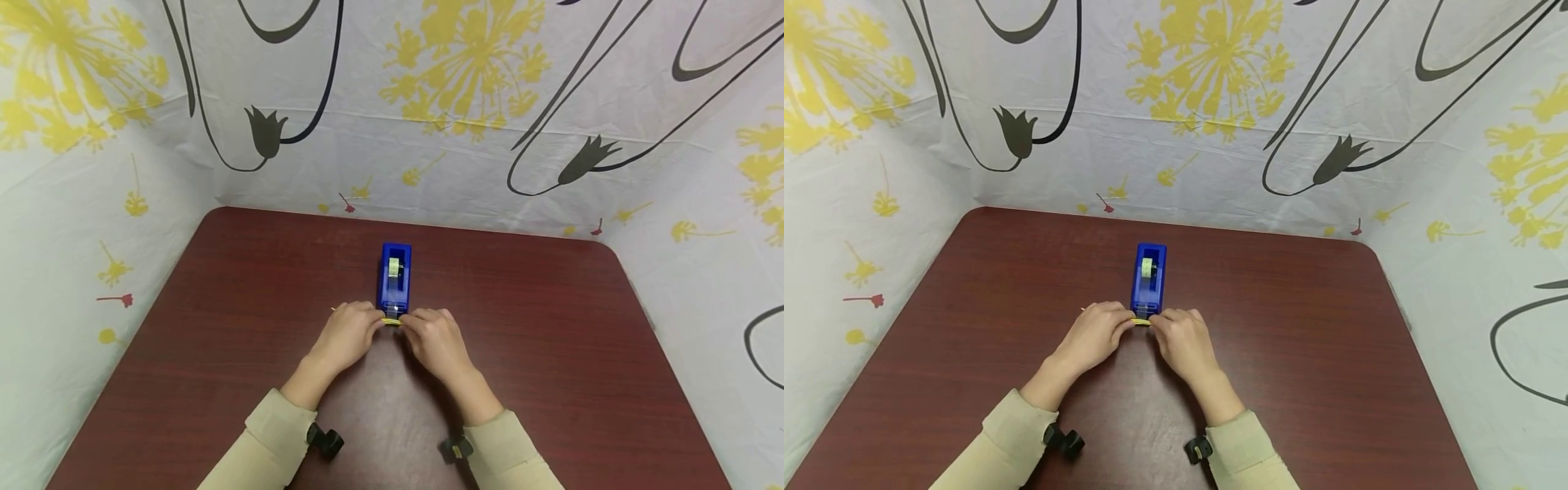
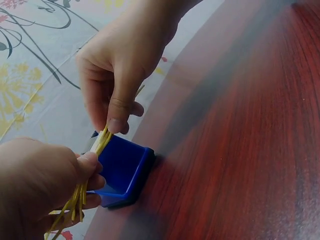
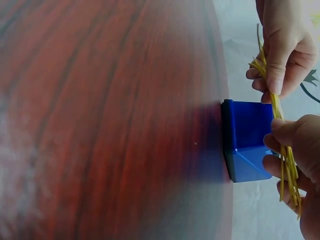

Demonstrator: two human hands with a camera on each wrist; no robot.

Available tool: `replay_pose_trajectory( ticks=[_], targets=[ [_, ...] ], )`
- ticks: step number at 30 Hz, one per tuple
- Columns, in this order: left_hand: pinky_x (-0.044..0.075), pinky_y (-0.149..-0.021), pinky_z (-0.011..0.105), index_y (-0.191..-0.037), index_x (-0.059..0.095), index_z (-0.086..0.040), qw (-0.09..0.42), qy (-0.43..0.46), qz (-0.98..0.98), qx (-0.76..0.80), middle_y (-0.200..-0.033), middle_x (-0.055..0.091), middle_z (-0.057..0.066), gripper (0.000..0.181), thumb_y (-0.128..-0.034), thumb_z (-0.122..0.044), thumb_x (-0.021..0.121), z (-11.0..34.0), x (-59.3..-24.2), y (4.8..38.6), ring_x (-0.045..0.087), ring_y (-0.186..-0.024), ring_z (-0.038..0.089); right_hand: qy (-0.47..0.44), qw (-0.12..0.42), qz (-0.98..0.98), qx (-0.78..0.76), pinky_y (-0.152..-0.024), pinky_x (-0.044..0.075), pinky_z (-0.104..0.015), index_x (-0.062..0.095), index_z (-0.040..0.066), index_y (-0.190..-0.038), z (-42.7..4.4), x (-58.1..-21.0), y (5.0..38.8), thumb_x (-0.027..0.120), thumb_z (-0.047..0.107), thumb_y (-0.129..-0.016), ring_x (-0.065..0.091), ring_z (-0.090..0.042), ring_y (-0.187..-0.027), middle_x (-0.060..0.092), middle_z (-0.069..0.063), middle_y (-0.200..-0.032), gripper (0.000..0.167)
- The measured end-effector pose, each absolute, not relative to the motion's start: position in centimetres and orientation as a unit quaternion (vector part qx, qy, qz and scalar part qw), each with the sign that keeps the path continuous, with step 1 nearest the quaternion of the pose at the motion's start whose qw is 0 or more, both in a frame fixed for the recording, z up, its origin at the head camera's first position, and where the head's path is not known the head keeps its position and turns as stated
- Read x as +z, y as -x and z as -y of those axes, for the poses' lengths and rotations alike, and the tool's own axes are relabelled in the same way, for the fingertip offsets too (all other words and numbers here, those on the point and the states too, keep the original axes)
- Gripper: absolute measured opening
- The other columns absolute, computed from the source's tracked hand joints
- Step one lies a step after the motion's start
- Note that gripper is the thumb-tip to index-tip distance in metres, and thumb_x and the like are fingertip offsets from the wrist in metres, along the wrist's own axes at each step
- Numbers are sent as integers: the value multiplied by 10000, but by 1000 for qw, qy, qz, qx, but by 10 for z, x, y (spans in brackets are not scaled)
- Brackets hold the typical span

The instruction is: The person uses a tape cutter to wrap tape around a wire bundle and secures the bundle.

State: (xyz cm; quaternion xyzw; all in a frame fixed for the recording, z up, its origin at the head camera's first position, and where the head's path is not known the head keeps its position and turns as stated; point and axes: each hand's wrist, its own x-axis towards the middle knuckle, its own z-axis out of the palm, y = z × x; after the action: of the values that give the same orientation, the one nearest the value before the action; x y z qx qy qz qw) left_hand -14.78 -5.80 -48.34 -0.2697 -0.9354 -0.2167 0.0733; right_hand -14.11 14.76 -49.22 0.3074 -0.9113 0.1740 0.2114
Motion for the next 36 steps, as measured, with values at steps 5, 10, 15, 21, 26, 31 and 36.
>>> replay_pose_trajectory(
  ticks=[5,10,15,21,26,31,36],
  targets=[
    [450,-659,357,-866,724,-148,78,268,936,-216,-788,630,-33,88,-953,-154,712,58,-484,148,632,-753,195,-303,190,920,163,-680,482,-374,771,86,-966,-146,-488,140,790,142,-879,691,-198,-779,730,-26,-865,105],
    [458,-666,367,-852,716,-144,82,272,933,-220,-775,618,-32,97,-949,-146,715,58,-485,149,631,-747,201,-306,199,917,163,-663,469,-360,769,96,-919,-146,-489,141,758,60,-866,685,-190,-759,724,-15,-832,65],
    [466,-691,370,-920,740,-130,80,270,936,-212,-820,648,-21,67,-956,-177,708,58,-484,149,651,-792,207,-311,215,913,150,-667,461,-350,791,99,-928,-147,-491,142,786,34,-840,680,-186,-758,727,-19,-842,110],
    [476,-711,375,-928,756,-144,89,289,934,-190,-831,669,-30,82,-968,-182,695,59,-485,151,655,-805,197,-311,216,912,158,-679,468,-357,788,94,-935,-147,-489,142,791,44,-848,680,-183,-758,730,-16,-852,101],
    [493,-746,389,-904,757,-145,109,298,929,-189,-817,670,-30,76,-958,-170,709,60,-486,152,654,-792,199,-303,201,916,170,-695,465,-376,772,79,-944,-146,-488,141,777,75,-868,682,-193,-763,721,-21,-849,76],
    [501,-787,391,-913,759,-150,105,291,930,-197,-823,673,-37,66,-954,-175,715,59,-486,151,656,-795,186,-302,206,915,173,-693,454,-369,772,98,-919,-146,-488,142,782,53,-860,678,-182,-748,719,-8,-830,75],
    [494,-803,395,-936,758,-146,88,273,934,-214,-820,657,-38,75,-957,-202,712,58,-485,150,644,-791,179,-308,228,907,172,-688,444,-362,777,117,-890,-147,-489,142,794,36,-836,677,-176,-742,728,-5,-831,99]
  ],
)
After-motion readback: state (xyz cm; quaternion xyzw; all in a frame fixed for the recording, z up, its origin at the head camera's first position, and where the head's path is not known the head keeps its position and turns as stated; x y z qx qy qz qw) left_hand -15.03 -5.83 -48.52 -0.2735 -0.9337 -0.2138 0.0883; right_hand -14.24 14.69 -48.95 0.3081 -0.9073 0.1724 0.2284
